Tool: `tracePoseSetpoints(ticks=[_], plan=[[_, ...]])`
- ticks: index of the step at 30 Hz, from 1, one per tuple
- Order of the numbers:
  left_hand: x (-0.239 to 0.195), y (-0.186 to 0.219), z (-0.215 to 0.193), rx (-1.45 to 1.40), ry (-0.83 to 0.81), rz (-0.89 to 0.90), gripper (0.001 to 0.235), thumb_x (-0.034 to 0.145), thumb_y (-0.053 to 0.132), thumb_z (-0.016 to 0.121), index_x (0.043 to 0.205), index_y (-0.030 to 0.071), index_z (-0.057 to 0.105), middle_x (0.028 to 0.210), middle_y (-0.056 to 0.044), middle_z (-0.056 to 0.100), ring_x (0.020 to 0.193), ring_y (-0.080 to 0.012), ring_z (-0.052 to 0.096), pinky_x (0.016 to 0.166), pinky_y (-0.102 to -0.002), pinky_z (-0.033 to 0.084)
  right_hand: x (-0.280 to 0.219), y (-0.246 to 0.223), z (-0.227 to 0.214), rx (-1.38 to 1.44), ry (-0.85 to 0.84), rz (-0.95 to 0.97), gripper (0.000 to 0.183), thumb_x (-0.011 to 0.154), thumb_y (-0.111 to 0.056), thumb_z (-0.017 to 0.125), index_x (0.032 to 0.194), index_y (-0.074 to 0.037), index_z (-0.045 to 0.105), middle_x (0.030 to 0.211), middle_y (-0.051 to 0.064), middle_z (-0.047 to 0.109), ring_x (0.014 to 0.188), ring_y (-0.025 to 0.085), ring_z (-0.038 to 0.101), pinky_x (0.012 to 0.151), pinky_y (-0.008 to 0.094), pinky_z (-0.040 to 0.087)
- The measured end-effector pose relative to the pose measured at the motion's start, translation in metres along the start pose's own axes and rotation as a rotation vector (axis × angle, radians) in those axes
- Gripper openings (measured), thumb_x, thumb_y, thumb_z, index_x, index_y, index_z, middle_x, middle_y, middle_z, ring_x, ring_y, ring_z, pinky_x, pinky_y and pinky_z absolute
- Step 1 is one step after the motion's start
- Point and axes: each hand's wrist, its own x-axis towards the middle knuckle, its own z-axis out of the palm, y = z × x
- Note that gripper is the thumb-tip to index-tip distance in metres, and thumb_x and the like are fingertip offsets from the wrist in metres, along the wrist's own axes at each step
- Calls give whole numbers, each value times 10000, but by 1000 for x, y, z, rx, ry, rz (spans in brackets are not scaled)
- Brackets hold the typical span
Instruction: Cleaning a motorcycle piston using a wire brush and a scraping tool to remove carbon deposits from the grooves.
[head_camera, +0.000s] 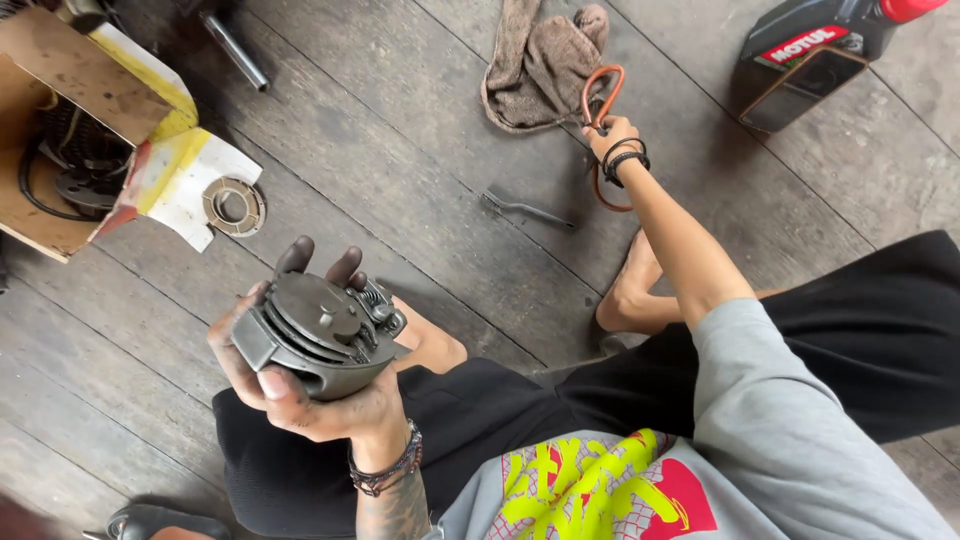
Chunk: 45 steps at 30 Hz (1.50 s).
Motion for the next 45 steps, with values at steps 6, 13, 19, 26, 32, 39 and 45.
tracePoseSetpoints(ticks=[6, 13, 19, 26, 32, 39, 45], plan=[[-2, -2, -3, -60, -46, -22, 505, 953, 467, 544, 1099, -13, 483, 1129, -85, 473, 1021, -538, 679, 706, -532, 667, -37, 38, -15, -166, 414, -317, 152, 967, -350, 638, 937, -201, 635, 754, 90, 717, 674, 417, 671, 564, 541, 516], [-2, 0, -2, -107, -42, -32, 507, 913, 447, 589, 1086, -21, 502, 1064, -113, 516, 1022, -535, 690, 699, -528, 663, -4, -39, -15, -847, 274, -675, 181, 1077, -177, 420, 1151, -207, 583, 710, 26, 744, 569, 305, 728, 449, 405, 489], [2, 4, -1, -71, -81, -68, 560, 970, 538, 576, 1116, 4, 496, 1019, -217, 562, 1009, -466, 707, 722, -505, 679, -55, -72, -21, -946, -30, -903, 242, 1067, -347, 483, 1208, -169, 567, 709, 96, 728, 603, 363, 696, 518, 449, 501], [-3, 15, 1, -234, -121, -51, 483, 958, 480, 672, 1129, 47, 542, 1069, -277, 636, 949, -448, 729, 779, -483, 658, -167, -135, -186, -247, 9, -1258, 264, 1113, -257, 581, 1236, -34, 654, 1038, 174, 698, 877, 383, 633, 730, 487, 470], [-6, 27, 4, -212, -242, -12, 497, 1018, 472, 610, 1179, 8, 531, 1165, -294, 635, 1107, -421, 720, 893, -486, 704, -362, -159, -298, -267, 90, -1278, 294, 1147, -218, 694, 1117, 70, 647, 968, 121, 629, 685, 213, 552, 657, 349, 442], [-25, 11, 13, -366, -192, 124, 535, 973, 443, 716, 1173, 1, 493, 1280, -447, 566, 1144, -468, 698, 978, -460, 636, -466, -184, -299, -125, -45, -1198, 303, 923, -245, 822, 1005, -31, 624, 876, 17, 717, 655, 98, 649, 625, 249, 481], [-28, 1, 5, -439, -198, 201, 473, 960, 359, 754, 1215, 55, 498, 1446, -430, 488, 1236, -548, 653, 1063, -517, 595, -473, -196, -287, 251, -453, -992, 198, 925, -146, 717, 929, 16, 603, 799, 72, 686, 652, 139, 828, 577, 206, 709]])
